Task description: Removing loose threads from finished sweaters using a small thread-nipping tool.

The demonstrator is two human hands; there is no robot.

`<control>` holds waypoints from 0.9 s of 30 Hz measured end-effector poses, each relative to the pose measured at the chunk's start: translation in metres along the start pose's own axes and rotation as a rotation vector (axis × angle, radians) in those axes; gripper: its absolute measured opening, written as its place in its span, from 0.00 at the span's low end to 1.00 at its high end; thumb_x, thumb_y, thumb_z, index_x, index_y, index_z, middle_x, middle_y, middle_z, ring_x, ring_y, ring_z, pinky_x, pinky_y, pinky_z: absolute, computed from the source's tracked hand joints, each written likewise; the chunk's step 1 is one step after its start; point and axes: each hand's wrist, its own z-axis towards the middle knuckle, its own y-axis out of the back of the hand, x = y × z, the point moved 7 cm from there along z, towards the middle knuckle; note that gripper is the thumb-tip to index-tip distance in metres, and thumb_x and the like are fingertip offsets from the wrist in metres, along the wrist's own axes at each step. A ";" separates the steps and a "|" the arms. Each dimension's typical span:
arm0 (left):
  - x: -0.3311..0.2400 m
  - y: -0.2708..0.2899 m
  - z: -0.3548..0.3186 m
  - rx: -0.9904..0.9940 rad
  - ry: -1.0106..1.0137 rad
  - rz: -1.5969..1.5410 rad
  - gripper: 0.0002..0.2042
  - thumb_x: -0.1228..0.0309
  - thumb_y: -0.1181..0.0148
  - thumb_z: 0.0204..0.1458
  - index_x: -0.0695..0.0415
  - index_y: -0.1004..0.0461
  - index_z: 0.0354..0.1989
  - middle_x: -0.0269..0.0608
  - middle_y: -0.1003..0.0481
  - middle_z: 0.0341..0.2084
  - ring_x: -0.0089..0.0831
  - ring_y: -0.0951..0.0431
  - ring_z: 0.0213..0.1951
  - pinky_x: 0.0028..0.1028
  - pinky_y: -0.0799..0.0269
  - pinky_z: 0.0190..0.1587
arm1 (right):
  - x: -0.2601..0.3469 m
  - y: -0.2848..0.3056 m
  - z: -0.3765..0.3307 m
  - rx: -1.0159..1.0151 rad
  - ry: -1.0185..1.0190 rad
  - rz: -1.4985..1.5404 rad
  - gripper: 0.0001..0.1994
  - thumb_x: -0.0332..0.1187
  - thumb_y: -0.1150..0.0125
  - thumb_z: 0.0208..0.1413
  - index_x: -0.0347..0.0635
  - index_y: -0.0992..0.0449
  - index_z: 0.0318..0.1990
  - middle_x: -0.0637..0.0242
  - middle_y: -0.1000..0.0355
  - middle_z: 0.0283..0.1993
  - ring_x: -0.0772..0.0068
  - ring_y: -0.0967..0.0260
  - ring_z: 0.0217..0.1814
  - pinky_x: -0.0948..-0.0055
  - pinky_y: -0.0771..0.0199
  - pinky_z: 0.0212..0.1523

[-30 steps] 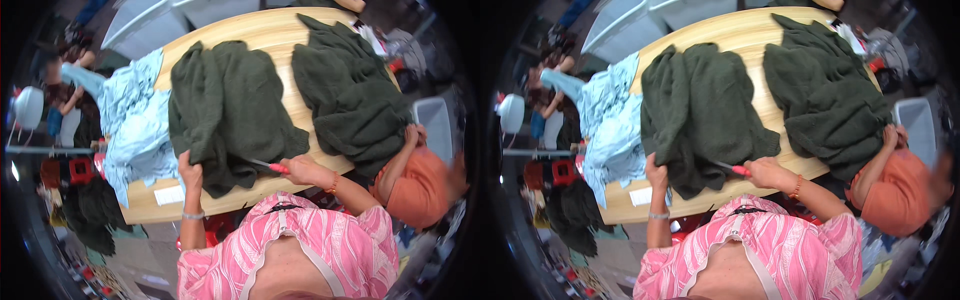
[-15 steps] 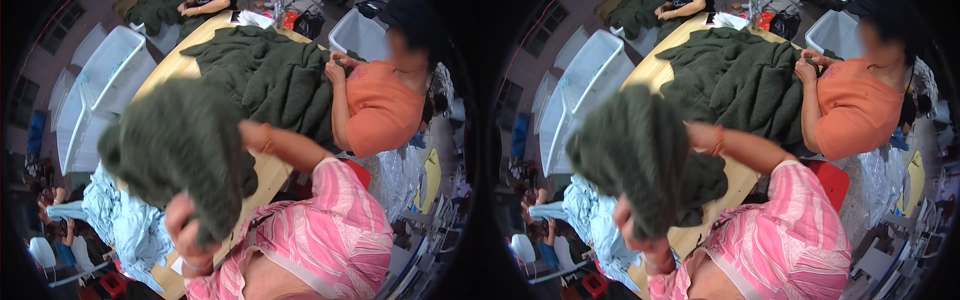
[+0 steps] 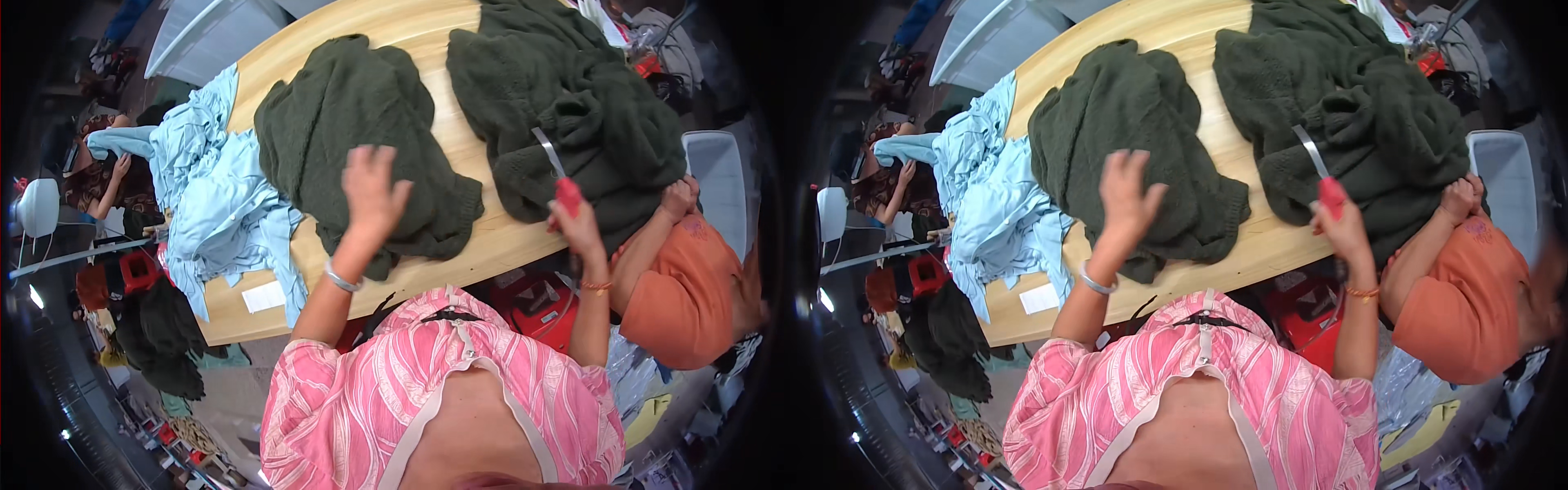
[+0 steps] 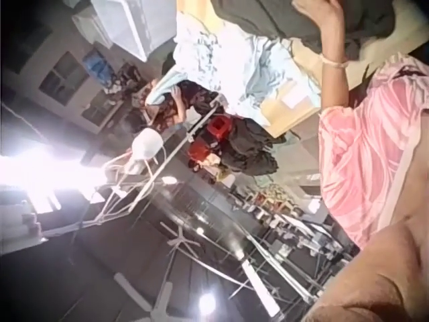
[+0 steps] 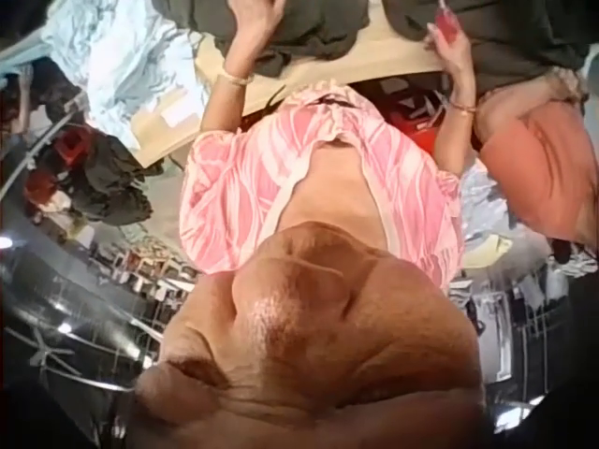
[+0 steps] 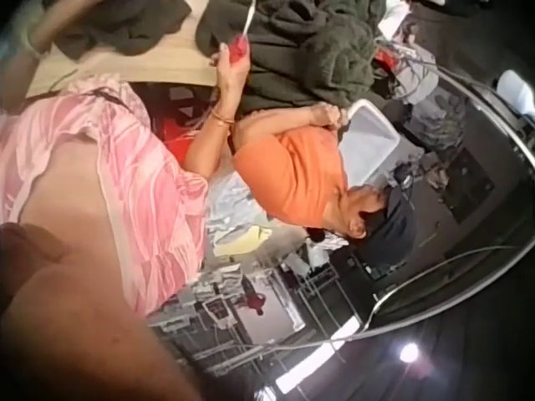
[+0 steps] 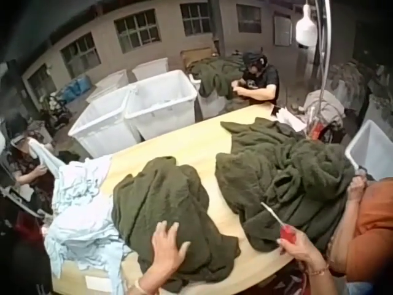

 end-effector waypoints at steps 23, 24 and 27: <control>0.095 0.019 -0.067 -0.016 0.457 -0.879 0.14 0.74 0.41 0.53 0.60 0.28 0.48 0.35 0.24 0.35 0.25 0.25 0.37 0.23 0.29 0.39 | 0.131 -0.155 0.035 0.153 0.275 -0.439 0.20 0.31 0.43 0.57 0.38 0.33 0.57 0.67 0.31 0.26 0.78 0.32 0.28 0.77 0.31 0.36; 0.137 0.017 -0.072 -0.208 0.583 -1.018 0.17 0.74 0.39 0.52 0.61 0.31 0.51 0.33 0.26 0.36 0.20 0.27 0.36 0.21 0.30 0.38 | 0.125 -0.156 0.037 0.161 0.246 -0.433 0.19 0.31 0.43 0.57 0.38 0.32 0.56 0.65 0.31 0.28 0.76 0.30 0.28 0.74 0.30 0.36; 0.189 0.026 -0.050 -0.317 0.721 -0.719 0.45 0.72 0.28 0.42 0.64 0.53 0.65 0.57 0.41 0.53 0.21 0.27 0.32 0.23 0.29 0.36 | 0.115 -0.166 0.044 0.172 0.313 -0.532 0.19 0.32 0.43 0.56 0.39 0.32 0.55 0.62 0.30 0.28 0.73 0.30 0.27 0.73 0.30 0.35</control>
